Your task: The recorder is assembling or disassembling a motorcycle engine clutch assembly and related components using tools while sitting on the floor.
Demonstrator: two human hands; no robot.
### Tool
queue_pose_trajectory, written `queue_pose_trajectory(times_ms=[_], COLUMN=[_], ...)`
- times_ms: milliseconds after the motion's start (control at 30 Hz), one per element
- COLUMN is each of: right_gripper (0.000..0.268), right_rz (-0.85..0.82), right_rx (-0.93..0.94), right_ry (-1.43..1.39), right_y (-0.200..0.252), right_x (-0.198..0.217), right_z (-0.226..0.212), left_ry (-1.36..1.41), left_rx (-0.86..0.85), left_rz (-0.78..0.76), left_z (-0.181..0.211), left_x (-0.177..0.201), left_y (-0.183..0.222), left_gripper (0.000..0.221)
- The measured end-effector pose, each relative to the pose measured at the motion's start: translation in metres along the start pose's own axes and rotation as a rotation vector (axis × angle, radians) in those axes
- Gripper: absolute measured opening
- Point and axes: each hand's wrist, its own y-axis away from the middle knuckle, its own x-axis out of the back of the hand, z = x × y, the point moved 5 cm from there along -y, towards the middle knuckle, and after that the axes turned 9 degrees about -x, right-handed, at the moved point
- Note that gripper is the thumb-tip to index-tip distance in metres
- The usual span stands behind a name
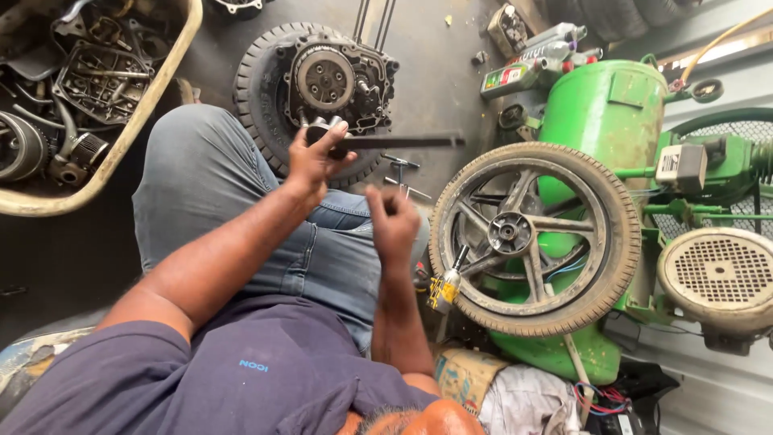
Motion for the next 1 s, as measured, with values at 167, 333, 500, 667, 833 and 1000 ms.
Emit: queue_pose_trajectory(times_ms=[167,333,500,667,833,1000], right_gripper=[0.050,0.016,0.012,0.017,0.051,0.055], right_rz=[-0.134,-0.321,-0.540,-0.678,-0.240,-0.040], right_rx=[-0.052,0.284,0.484,0.547,0.361,0.077], right_ry=[-0.655,-0.215,0.062,0.123,-0.412,-0.553], right_y=[-0.025,-0.067,-0.077,-0.079,-0.080,-0.087], right_x=[-0.020,-0.038,-0.047,-0.066,-0.056,-0.066], right_z=[-0.091,-0.070,-0.130,-0.134,-0.107,0.026], left_ry=[0.253,0.063,-0.930,-1.093,-0.673,-0.470], left_rx=[0.262,0.451,-0.674,-0.523,-0.516,-0.384], left_rz=[0.066,-0.042,-0.341,-0.781,-0.634,-0.516], left_z=[-0.028,-0.008,0.076,0.095,0.089,0.102], left_x=[-0.004,0.008,0.023,0.004,0.017,0.013], left_y=[0.021,0.029,0.006,-0.008,-0.057,-0.110], left_gripper=[0.045,0.053,0.055,0.040,0.013,0.012])
